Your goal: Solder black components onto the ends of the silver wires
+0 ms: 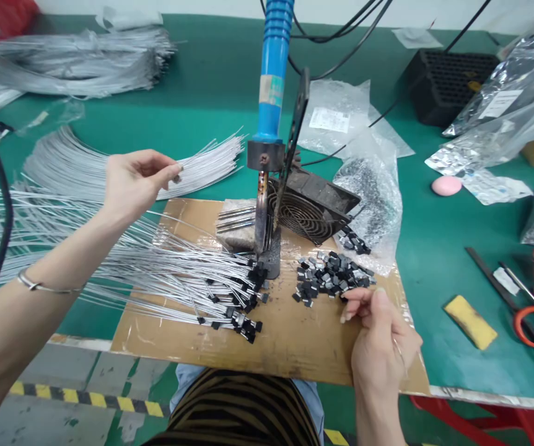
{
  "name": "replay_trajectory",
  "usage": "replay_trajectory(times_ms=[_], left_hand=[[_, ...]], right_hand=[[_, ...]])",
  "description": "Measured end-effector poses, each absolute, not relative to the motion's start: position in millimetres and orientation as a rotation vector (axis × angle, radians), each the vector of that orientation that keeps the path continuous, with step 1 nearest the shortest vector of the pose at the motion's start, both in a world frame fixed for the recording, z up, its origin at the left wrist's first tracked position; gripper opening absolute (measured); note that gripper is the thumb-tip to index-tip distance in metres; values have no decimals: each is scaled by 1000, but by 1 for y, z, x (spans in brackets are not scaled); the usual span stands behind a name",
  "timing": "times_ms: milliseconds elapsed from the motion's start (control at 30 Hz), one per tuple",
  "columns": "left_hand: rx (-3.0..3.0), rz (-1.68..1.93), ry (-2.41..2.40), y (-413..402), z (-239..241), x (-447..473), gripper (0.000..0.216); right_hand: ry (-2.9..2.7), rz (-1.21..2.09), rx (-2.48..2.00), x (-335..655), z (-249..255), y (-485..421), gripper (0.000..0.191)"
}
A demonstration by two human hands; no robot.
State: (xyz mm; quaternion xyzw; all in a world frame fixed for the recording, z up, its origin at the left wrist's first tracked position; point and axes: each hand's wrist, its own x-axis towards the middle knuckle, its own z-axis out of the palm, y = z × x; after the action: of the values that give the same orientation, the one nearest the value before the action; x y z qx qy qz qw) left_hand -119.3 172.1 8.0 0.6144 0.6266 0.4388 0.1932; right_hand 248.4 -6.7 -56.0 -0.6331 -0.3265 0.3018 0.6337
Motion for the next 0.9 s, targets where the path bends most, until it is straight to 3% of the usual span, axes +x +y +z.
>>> replay_trajectory(times_ms=[200,367,600,900], left_hand=[[1731,762,1583,130,59,-132,26],[1584,454,1293,84,53,-125,28],[1558,404,1231,46,37,-101,29],[1522,355,1204,41,35,-96,30]], right_hand=[[-773,686,-1409,249,-56,-10,37],[-1040,848,-1430,224,-43,-25,36],[-1400,1250,-1225,172,-16,-24,17],[-1425,1211,-1135,168,-21,-20,21]])
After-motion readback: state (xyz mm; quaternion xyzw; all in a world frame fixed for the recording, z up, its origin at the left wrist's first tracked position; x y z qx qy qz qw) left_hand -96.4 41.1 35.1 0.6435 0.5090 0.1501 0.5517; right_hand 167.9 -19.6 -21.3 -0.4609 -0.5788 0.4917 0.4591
